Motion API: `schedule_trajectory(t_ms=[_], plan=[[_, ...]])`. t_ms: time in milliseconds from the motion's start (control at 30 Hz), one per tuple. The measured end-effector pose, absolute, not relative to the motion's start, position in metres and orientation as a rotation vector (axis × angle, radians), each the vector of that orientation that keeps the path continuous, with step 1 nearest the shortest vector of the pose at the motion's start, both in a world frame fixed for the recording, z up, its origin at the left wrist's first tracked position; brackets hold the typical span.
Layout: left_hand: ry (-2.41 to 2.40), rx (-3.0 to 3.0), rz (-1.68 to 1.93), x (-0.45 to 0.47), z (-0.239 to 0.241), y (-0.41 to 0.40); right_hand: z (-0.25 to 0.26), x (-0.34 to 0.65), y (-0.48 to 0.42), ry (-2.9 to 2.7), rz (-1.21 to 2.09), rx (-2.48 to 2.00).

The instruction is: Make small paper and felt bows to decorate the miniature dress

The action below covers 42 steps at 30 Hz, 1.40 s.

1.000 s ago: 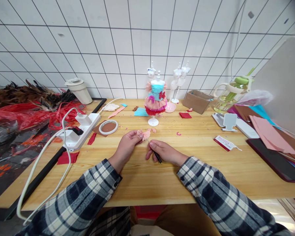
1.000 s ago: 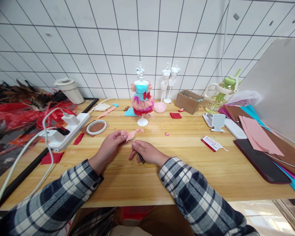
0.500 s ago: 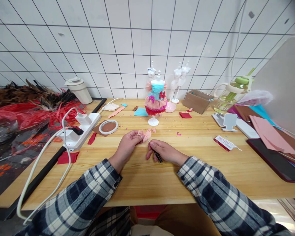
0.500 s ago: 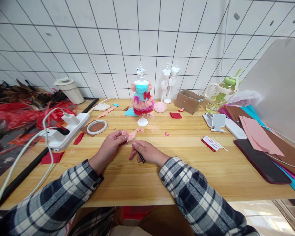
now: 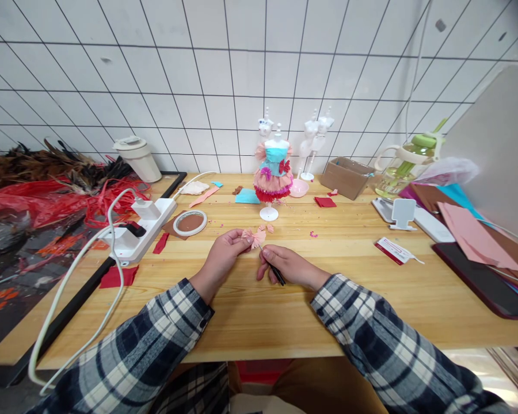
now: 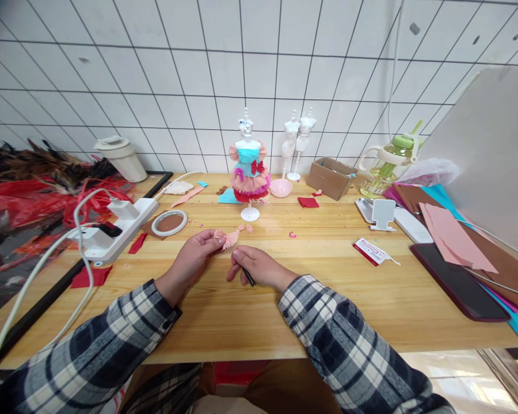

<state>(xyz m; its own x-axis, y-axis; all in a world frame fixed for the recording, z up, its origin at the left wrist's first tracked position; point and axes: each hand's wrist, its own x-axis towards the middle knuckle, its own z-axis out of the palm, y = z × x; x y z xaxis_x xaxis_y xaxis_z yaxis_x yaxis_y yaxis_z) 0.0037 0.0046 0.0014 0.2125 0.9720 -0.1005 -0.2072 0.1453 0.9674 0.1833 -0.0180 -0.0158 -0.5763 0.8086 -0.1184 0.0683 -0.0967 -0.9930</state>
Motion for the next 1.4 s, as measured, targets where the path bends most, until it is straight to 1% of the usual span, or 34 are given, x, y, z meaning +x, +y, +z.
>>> schedule_trajectory(t_ms=[800,1167,1400], plan=[[0.943,1.069,1.062,0.0026,-0.0014,0.0062,-0.0152,0.1831,-0.017,-1.706,1.684,-1.001],[0.923,1.078,1.096,0.0011,-0.0059,0.0082,-0.0118,0.1835,-0.0198,-1.583,1.777,-0.958],[0.925,1.062,1.067,0.002,-0.0036,0.0067,-0.0138,0.1828,-0.0193,-1.589,1.746,-0.977]])
